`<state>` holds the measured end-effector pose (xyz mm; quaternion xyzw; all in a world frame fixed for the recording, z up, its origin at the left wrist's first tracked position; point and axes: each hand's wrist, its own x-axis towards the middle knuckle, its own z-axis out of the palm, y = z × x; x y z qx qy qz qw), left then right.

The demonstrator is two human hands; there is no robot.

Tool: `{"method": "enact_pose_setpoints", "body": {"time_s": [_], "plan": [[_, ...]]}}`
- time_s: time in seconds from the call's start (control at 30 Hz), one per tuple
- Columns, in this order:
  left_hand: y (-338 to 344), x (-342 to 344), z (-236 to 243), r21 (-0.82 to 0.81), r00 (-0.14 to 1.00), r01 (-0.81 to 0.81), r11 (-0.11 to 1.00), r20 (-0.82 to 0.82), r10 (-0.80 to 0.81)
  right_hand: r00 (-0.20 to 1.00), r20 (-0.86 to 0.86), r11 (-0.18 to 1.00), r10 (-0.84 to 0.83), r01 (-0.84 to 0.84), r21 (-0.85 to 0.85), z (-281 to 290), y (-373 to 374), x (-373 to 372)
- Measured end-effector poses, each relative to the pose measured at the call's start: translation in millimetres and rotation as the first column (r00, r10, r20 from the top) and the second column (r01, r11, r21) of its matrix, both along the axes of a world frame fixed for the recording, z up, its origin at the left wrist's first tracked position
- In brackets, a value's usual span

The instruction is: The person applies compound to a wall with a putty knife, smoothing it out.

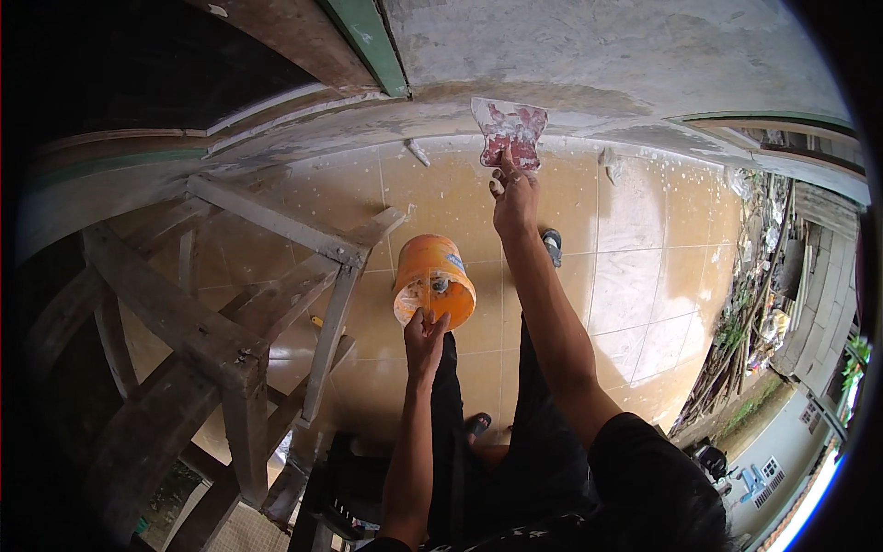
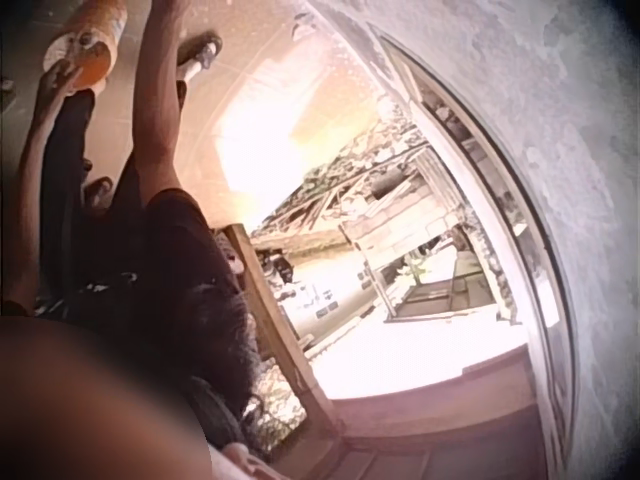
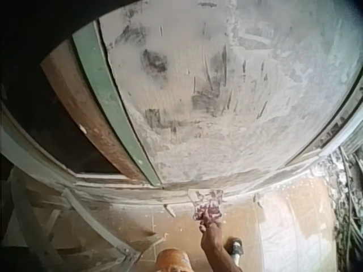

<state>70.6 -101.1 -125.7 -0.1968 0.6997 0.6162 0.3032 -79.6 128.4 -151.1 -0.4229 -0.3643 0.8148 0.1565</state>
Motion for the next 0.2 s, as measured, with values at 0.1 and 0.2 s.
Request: {"method": "enact_pose_setpoints", "body": {"time_s": [0.1,0.2], "plan": [[-7.3,-4.6,2.4,0.013,1.0,-0.009,1.0,-0.01,0.009,0.999,0.038,0.999,0.029,-0.03,0.016,-6.3,-7.5,-4.8],[-17.6,-8.5,-2.0,-0.001,0.995,0.086,0.996,0.047,-0.086,0.989,-0.083,0.982,0.12,-0.107,0.155,-17.9,-11.7,-33.6]]}}
